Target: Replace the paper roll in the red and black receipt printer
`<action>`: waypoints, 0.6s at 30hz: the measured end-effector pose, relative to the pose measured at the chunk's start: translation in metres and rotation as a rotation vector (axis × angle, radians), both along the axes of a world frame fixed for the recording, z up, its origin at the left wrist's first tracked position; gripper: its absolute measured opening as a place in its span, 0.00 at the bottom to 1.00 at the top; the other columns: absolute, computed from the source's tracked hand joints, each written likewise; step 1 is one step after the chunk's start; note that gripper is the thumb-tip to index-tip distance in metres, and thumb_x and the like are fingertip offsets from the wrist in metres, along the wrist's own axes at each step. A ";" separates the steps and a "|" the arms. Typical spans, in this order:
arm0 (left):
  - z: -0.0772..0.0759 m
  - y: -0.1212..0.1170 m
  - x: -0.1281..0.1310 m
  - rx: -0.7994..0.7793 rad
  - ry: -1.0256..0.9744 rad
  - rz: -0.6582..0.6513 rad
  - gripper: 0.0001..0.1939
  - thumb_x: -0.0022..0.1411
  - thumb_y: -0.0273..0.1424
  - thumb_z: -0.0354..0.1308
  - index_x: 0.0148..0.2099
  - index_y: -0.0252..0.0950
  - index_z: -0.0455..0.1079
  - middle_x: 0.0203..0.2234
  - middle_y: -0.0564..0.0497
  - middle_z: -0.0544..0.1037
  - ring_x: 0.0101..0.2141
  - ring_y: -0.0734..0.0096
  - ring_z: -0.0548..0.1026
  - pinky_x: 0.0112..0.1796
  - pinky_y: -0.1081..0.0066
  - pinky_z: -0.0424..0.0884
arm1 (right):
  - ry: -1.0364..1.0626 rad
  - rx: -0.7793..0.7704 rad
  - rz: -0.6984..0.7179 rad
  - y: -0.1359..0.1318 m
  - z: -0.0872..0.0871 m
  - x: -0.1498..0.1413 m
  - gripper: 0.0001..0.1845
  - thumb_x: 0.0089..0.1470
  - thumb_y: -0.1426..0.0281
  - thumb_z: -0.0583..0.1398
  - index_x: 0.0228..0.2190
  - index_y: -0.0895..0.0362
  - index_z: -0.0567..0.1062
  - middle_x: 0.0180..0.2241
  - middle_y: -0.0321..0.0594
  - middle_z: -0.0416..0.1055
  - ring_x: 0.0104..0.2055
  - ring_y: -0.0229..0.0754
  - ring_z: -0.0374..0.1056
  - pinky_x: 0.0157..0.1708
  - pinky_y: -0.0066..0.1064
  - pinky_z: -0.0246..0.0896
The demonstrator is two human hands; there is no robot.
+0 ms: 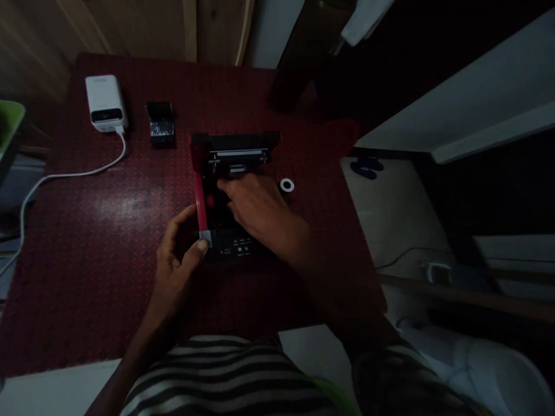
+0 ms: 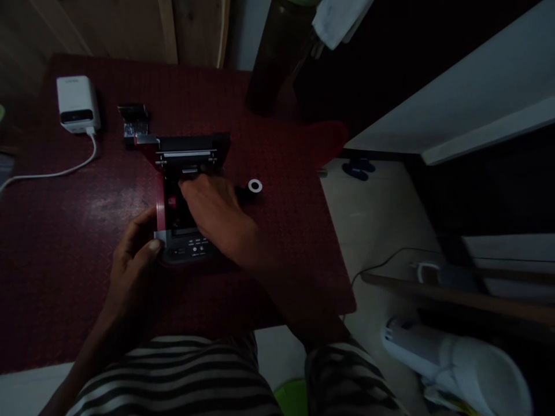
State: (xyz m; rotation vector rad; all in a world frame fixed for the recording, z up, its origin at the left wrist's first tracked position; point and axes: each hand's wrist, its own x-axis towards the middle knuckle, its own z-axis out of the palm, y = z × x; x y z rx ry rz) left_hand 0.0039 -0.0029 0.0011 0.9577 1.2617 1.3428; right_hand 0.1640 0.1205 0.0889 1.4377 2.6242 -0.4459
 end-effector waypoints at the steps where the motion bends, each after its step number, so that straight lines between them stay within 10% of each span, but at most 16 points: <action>1: 0.000 0.000 0.000 -0.001 0.001 0.001 0.29 0.74 0.43 0.71 0.73 0.46 0.77 0.65 0.46 0.84 0.61 0.53 0.84 0.59 0.60 0.80 | 0.013 -0.005 -0.006 -0.001 0.000 0.001 0.21 0.72 0.84 0.57 0.57 0.61 0.83 0.48 0.53 0.87 0.49 0.55 0.84 0.46 0.40 0.73; 10: 0.000 0.001 -0.001 0.015 0.054 0.014 0.27 0.74 0.42 0.71 0.71 0.45 0.78 0.66 0.46 0.84 0.63 0.53 0.83 0.61 0.61 0.78 | 0.443 -0.091 0.186 -0.002 -0.005 0.040 0.18 0.72 0.83 0.61 0.51 0.54 0.86 0.51 0.41 0.87 0.54 0.47 0.82 0.60 0.42 0.74; 18: -0.005 0.000 -0.001 0.019 0.036 0.021 0.28 0.74 0.43 0.71 0.72 0.46 0.78 0.66 0.48 0.83 0.65 0.55 0.81 0.62 0.62 0.76 | 0.411 -0.237 0.302 0.010 -0.003 0.041 0.17 0.66 0.85 0.62 0.34 0.56 0.87 0.38 0.39 0.85 0.42 0.44 0.79 0.48 0.38 0.69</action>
